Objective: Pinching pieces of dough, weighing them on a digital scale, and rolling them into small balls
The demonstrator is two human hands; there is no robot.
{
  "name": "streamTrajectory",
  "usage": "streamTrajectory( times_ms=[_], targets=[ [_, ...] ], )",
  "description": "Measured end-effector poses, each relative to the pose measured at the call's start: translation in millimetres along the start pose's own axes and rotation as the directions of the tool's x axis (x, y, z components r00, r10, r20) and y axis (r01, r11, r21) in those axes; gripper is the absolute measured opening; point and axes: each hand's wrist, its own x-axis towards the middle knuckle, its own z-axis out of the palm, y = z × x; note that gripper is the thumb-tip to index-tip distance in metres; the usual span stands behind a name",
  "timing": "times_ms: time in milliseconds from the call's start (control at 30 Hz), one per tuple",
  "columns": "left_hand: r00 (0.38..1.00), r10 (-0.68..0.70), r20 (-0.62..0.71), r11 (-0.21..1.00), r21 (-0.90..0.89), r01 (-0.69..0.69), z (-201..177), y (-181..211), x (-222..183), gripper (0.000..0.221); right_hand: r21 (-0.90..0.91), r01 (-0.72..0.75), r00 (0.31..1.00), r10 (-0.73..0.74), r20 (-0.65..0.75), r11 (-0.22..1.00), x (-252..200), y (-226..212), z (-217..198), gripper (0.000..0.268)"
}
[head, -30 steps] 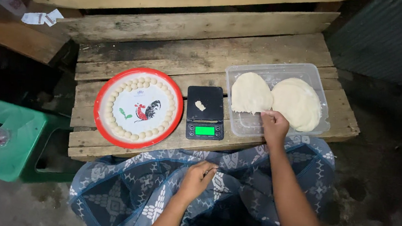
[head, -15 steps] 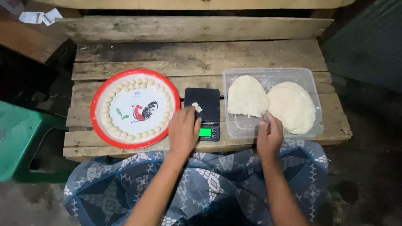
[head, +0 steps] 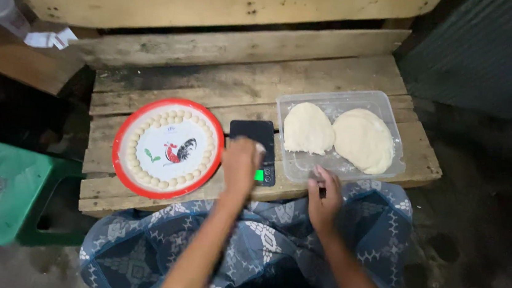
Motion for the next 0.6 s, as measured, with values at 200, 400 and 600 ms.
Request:
streamTrajectory(
  times_ms=[200, 400, 600],
  targets=[
    [0.984, 0.141, 0.111, 0.779, -0.625, -0.041, -71, 138, -124, 0.038, 0.540, -0.830, 0.288, 0.721, 0.630, -0.141, -10, -50, 7, 0.065],
    [0.840, -0.036, 0.541, 0.046, -0.839, 0.542, -147, 142, -113, 0.103, 0.334, -0.031, 0.998, 0.014, 0.053, 0.942, -17, -116, -8, 0.055],
    [0.811, 0.161, 0.563, -0.143, -0.799, 0.583, -235, 155, -63, 0.097, 0.389, 0.021, 0.998, -0.045, 0.052, 0.921, -20, -131, 17, 0.060]
  ],
)
